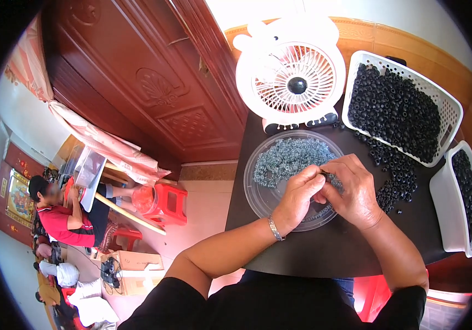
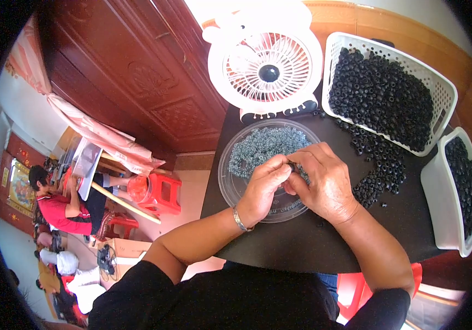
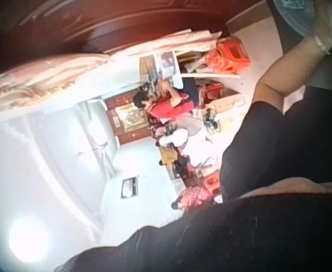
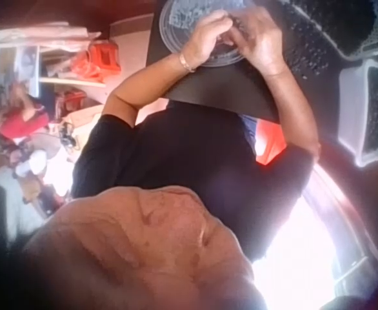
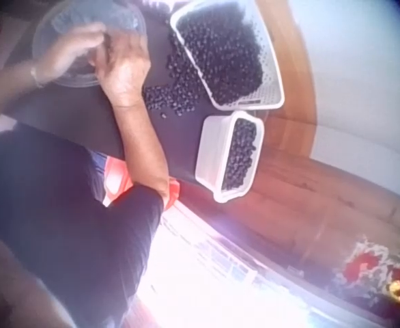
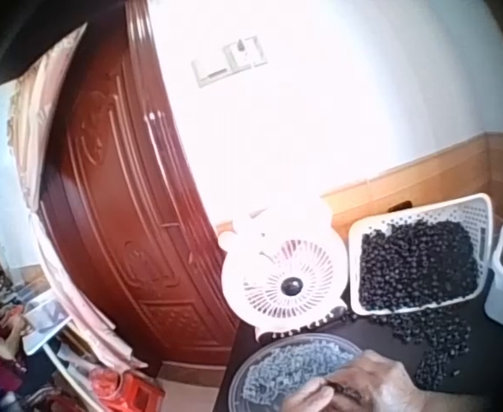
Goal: The person sorts small black rubber parts by hand, placing them into a bowl.
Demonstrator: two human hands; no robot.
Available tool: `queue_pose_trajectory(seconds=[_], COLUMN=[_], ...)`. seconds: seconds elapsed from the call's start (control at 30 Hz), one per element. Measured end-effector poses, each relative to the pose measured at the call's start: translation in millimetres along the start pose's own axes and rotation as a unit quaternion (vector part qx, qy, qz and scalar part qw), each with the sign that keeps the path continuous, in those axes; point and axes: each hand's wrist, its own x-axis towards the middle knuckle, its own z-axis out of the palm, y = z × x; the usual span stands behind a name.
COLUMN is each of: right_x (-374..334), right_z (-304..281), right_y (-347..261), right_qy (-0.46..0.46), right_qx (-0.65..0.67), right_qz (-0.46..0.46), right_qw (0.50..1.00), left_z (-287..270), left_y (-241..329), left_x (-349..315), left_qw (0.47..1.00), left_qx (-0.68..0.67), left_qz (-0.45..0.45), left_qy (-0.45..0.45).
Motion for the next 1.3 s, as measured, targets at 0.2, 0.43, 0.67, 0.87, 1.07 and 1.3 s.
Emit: queue_pose_trajectory(seconds=[0.2, 0.43, 0.67, 0.87, 1.07, 1.3], right_x=[1, 3, 5, 5, -1, 2], right_z=[-2, -6, -11, -8, -6, -6], right_y=[1, 2, -4, -5, -2, -3], right_qy=[0.004, 0.01, -0.003, 0.003, -0.003, -0.005], right_qx=[0.046, 0.003, -0.047, -0.042, -0.033, -0.07], right_qz=[0.042, -0.009, -0.058, -0.074, -0.104, -0.087], right_qw=[0.998, 1.0, 0.997, 0.996, 0.994, 0.994], left_z=[-1, 2, 4, 8, 7, 4], left_y=[0, 3, 9, 9, 6, 9], left_x=[1, -1, -7, -9, -10, -8], left_qw=[1.0, 0.999, 0.998, 0.998, 0.997, 0.994], left_qx=[-0.014, 0.038, 0.061, 0.068, 0.07, 0.099], left_qz=[0.002, 0.001, -0.011, -0.009, -0.009, 0.0], left_qy=[-0.012, -0.012, -0.028, 0.002, -0.006, 0.035])
